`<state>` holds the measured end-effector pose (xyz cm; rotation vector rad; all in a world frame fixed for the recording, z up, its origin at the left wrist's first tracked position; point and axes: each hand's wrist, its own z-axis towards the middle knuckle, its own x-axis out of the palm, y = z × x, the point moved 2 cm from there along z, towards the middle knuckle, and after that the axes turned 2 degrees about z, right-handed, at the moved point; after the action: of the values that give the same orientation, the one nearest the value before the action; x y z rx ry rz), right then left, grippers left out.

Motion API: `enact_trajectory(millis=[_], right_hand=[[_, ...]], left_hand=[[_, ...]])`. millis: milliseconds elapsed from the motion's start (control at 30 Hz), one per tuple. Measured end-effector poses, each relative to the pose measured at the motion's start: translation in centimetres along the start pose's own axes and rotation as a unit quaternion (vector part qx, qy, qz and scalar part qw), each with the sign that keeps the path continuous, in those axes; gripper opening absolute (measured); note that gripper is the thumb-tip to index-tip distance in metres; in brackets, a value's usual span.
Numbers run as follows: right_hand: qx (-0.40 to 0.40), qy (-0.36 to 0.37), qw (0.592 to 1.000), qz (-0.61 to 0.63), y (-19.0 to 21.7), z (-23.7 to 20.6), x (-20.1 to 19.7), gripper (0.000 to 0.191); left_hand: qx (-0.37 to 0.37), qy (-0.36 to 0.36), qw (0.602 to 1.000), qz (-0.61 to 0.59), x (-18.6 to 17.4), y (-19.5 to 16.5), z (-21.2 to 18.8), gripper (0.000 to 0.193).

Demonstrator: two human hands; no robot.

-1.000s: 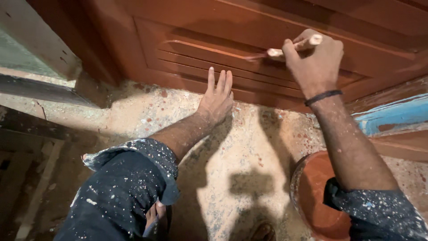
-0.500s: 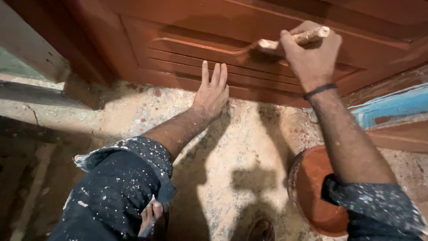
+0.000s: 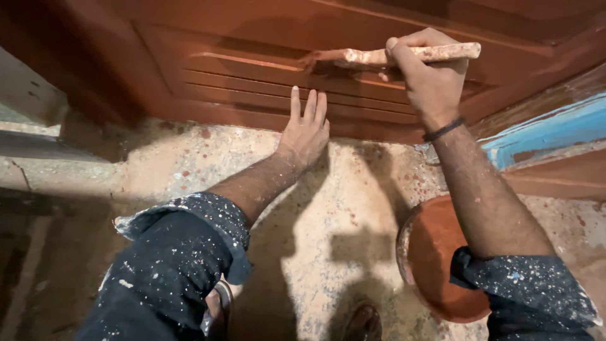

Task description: The person paints the lower panel of a wooden door with brown paint using a brush. They repeatedly dip the brush into a paint container and apply paint in horizontal strokes along the grooves and flat surfaces of the door panel.

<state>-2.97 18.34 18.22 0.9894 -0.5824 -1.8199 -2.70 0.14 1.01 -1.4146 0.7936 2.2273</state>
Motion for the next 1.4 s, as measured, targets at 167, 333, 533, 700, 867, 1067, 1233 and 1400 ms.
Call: enact_trajectory(millis=[167,333,533,700,867,1067,1233,1400], right_hand=[[0.028,-0.018,0.986,-0.161,0.0,-0.6,-3.9,0.017],[-0.137,0.006,0.848,-0.512,1.4,-1.0,-4.6,0.019],[-0.007,0.023,0.996,-0.083,-0.1,-0.5,-0.9,0.016],[0.04,-0.054,0.997,-0.041,-0.9,-0.1,-2.3,0.015],[-0.056,-0.026,0.966,-0.25,-0.4,-0.7,-3.4,0.013],[-0.027,0.019,0.993,-0.114,1.0,0.7,3.3,0.013],[-0.064,-0.018,0.997,-0.027,1.5,1.5,5.7,0.016],[-0.102,-0.006,0.927,-0.362,1.5,0.6,1.8,0.021]], left_hand=[[0.029,0.055,0.998,0.023,0.5,-1.2,0.6,0.042],[0.032,0.04,0.999,0.015,0.2,-1.8,0.5,0.046],[0.04,0.042,0.998,0.021,-0.2,-2.5,0.7,0.048],[0.033,0.001,0.999,0.011,0.2,-2.5,0.2,0.043],[0.033,0.018,0.999,0.017,1.0,-2.0,-0.3,0.044],[0.033,0.066,0.997,0.029,1.1,-0.9,-0.5,0.04],[0.023,0.068,0.997,0.025,0.5,-0.3,-1.0,0.043],[0.021,0.088,0.995,0.034,0.1,0.8,-1.8,0.045]])
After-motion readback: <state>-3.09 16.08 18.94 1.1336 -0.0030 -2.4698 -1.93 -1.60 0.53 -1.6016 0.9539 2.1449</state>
